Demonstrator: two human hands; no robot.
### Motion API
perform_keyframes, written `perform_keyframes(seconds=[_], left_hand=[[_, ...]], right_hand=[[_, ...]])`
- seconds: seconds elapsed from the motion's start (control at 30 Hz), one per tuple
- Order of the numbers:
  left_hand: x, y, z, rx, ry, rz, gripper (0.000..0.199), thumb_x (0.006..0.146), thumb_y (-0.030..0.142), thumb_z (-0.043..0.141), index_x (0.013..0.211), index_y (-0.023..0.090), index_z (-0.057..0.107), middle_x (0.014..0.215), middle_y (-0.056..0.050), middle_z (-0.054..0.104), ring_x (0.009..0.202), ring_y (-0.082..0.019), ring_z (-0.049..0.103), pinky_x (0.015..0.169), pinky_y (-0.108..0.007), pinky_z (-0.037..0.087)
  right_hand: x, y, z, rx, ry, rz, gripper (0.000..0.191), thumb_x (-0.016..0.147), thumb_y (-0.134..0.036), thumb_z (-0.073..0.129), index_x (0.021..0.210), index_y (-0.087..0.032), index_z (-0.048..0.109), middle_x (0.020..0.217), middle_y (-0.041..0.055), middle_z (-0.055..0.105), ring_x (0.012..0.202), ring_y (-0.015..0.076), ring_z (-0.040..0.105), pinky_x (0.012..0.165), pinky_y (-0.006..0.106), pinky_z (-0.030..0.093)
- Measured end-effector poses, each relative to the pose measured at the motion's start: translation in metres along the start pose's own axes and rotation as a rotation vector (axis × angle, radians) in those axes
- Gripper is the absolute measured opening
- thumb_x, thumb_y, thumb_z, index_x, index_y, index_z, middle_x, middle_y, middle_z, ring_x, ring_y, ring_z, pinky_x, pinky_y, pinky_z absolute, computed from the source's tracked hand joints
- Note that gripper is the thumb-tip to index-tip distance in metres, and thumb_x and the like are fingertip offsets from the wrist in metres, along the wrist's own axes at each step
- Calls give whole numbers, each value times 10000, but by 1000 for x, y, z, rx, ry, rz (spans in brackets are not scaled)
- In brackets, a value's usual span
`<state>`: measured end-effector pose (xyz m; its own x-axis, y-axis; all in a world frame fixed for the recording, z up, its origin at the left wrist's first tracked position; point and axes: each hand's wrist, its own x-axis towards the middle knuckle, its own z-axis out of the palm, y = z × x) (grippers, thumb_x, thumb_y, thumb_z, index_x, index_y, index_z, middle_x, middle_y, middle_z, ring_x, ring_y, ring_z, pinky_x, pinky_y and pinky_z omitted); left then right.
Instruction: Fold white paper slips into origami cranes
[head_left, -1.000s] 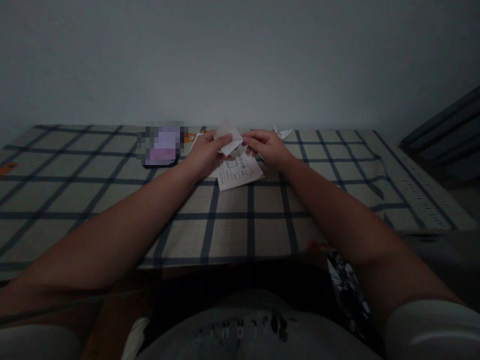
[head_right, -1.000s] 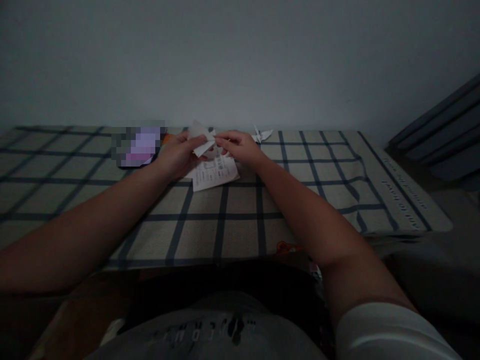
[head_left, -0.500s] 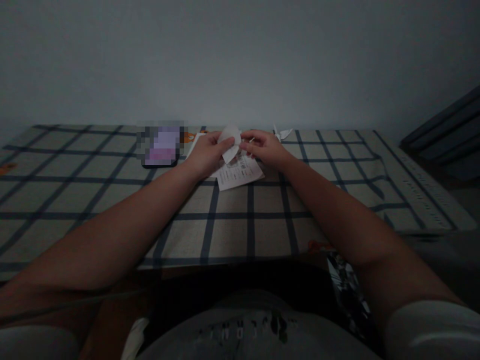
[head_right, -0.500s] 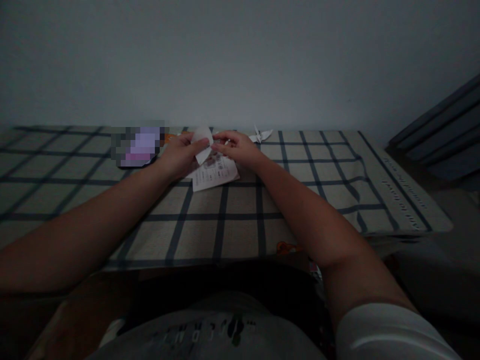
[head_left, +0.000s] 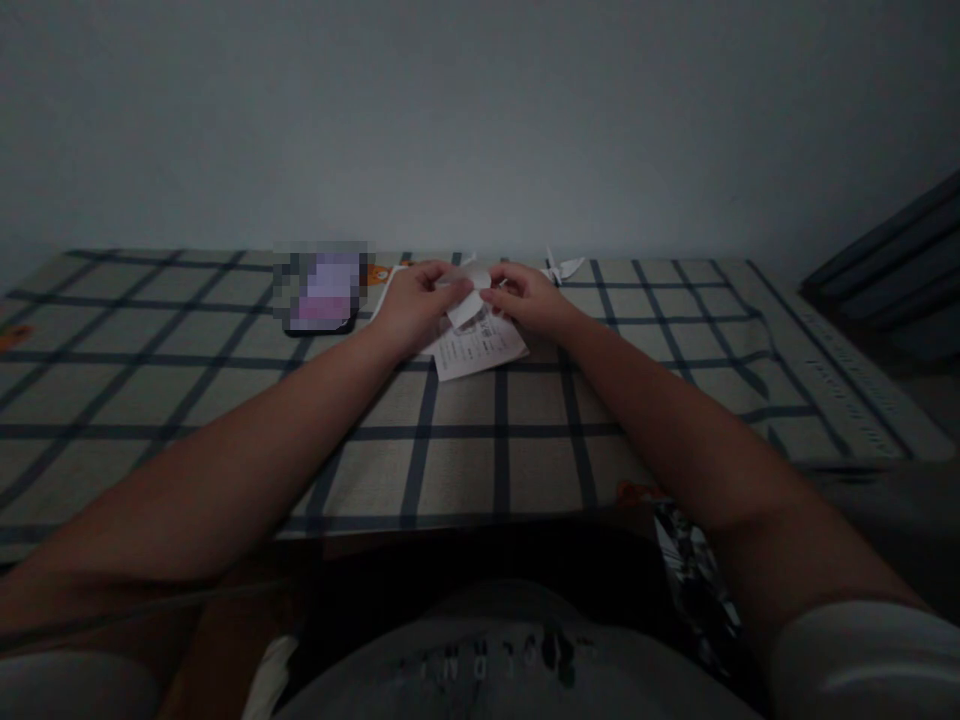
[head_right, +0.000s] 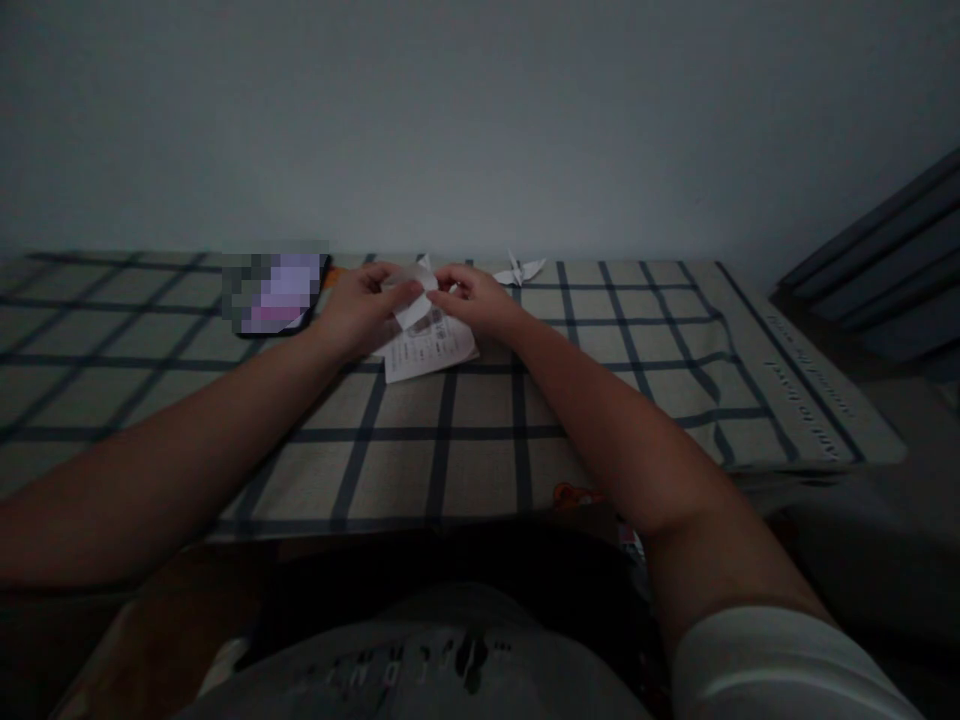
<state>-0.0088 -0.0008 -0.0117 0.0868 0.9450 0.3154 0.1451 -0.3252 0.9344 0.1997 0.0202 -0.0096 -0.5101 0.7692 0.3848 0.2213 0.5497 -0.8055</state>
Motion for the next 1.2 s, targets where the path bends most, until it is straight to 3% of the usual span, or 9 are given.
perform_keyframes(seconds=[0.17,0.27,0.5,0.67,0.83,1.07,1.2], left_hand=[[-6,12,2,164,-15,78,228,811,333,770,965,166,784,921,-35,782,813,-168,688,780,-285,526],[-9,19,3,231,-31,42,215,830,335,758,949,160,795,898,-42,786,798,-172,688,759,-284,518],[-11,24,5,201,-18,-40,161,810,309,780,866,158,777,781,-36,753,668,-148,649,629,-265,470],[-12,28,4,329,-45,-101,183,799,314,782,710,176,702,590,5,624,527,-129,556,514,-260,388],[-12,28,2,356,-13,-77,251,800,354,776,656,186,658,560,16,569,511,-112,500,487,-255,336],[-13,26,3,337,-18,-106,231,809,384,766,726,185,684,628,-8,641,563,-129,566,494,-236,374],[-9,16,1,205,2,-80,225,819,394,769,821,176,715,782,-42,730,657,-150,637,547,-240,460]], right_hand=[[-2,-10,1,-288,66,-50,207,904,-370,647,840,-179,603,763,-1,575,712,140,494,668,280,390],[-3,-15,1,-448,99,-70,253,890,-315,649,714,-201,508,684,-19,517,673,130,435,651,285,335],[-3,-25,0,-502,137,24,257,881,-302,653,699,-196,506,685,-6,534,677,140,447,661,296,308],[-4,-26,2,-582,115,28,219,869,-252,653,713,-191,513,731,11,560,712,150,448,686,307,292],[-3,-22,5,-474,157,47,155,888,-297,669,838,-177,586,760,6,589,700,148,478,681,295,327],[-4,-22,4,-474,164,57,227,876,-302,713,759,-184,560,698,-10,563,668,134,454,653,294,323],[-3,-19,4,-218,179,65,227,947,-373,657,838,-179,610,740,-2,602,690,133,522,650,269,406]])
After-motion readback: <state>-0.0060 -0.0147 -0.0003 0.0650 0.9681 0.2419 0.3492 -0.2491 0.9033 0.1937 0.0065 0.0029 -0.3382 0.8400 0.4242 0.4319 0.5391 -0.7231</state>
